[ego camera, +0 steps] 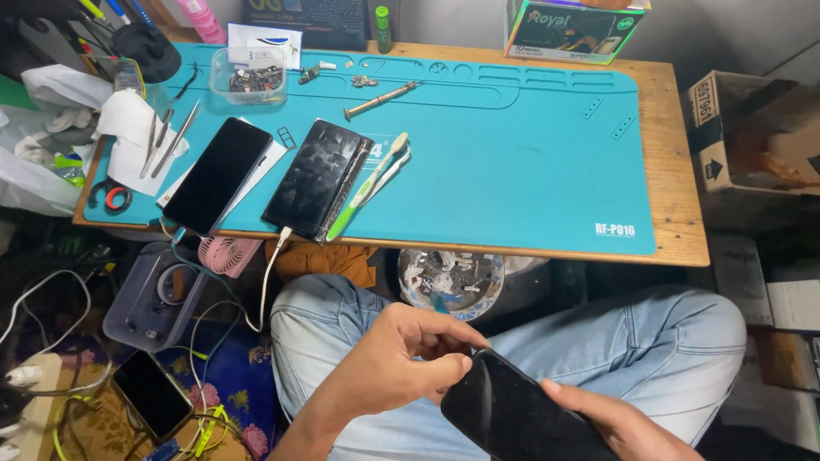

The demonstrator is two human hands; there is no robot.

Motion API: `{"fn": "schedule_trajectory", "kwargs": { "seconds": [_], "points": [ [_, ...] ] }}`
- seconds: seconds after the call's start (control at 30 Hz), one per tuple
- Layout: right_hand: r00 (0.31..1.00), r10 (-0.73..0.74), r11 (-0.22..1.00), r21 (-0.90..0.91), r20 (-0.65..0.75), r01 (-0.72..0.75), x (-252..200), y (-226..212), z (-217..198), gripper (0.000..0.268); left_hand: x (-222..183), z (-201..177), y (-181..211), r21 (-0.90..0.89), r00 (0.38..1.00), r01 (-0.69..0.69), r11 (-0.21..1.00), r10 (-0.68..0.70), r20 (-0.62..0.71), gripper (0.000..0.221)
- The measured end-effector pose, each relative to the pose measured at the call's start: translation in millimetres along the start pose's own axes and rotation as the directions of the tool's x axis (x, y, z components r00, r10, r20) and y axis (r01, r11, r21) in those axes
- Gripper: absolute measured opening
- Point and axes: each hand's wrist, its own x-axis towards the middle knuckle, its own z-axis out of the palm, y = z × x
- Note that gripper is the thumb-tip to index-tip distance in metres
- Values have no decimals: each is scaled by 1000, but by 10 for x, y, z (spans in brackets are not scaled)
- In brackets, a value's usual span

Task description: Removing the back cover and internal components from a mobile phone for repair.

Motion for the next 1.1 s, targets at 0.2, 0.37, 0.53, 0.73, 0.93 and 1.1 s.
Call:
{"fn": "schedule_trajectory", "kwargs": {
  "seconds": [0.2,0.37,0.53,0.73,0.93,1.1],
  "points": [
    [942,198,955,-165,-271,-248,-178,-550,314,59,-32,70,38,85,996,-77,993,72,61,27],
    [944,127,949,-240,-303,-205,-168,-416,264,48,2,78,-141,-36,994,-58,998,61,88,27],
    [961,55,939,-314,-270,-142,-180,-466,314,47,83,109,-302,0,998,-58,998,58,35,29],
    [615,757,482,447,220,-753,322,-996,604,57,68,114,-345,-162,997,-79,984,76,-23,15],
    [788,607,669,469,105,-577,667,-504,596,46,-101,207,-243,268,906,-400,877,422,-29,22],
    [801,599,624,631,-8,-460,641,-917,836,59,13,574,-809,-207,842,-527,824,472,-262,67]
  ]
}}
